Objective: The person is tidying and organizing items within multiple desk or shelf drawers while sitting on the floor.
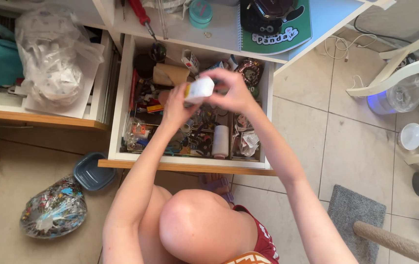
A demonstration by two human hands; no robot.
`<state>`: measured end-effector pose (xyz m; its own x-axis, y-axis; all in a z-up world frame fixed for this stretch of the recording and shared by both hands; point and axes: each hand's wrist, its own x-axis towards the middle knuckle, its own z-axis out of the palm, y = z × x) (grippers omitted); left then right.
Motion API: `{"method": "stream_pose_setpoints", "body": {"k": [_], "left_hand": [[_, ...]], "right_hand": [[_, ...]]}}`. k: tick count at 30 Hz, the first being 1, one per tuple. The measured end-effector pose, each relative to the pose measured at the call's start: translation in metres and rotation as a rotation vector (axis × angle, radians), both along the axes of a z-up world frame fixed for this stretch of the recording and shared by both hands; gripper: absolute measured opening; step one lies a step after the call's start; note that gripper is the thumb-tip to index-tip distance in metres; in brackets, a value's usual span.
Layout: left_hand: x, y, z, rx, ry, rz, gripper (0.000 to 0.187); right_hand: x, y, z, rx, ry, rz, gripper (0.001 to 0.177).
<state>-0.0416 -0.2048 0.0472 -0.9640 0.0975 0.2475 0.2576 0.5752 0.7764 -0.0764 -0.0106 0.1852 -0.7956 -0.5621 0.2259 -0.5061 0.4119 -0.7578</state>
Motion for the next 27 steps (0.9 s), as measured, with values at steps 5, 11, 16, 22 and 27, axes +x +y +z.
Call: {"method": "stream_pose_setpoints", "body": {"k": [5,11,16,22,27], "left_hand": [[-0.006,-0.029,-0.014,0.265,-0.242,0.126,0.064],[-0.003,-0.045,0.000,0.438,-0.291,0.330,0.063],[-0.004,-0.046,-0.018,0.679,-0.317,0.257,0.067],[-0.011,-0.043,-0.020,0.815,-0.446,0.088,0.081],[0.006,-0.033,0.040,0.763,-0.404,-0.261,0.097]], "right_hand": [[-0.071,0.048,-0.179,0.045,-0.339,-0.432,0.063],[-0.077,0.006,-0.203,0.286,0.005,-0.947,0.117],[-0.044,-0.017,-0.162,-0.095,-0.174,-0.942,0.107],[-0.003,-0.004,-0.066,-0.406,-0.330,-0.231,0.078],[-0.012,-0.034,-0.058,-0.459,-0.380,-0.067,0.069]]}}
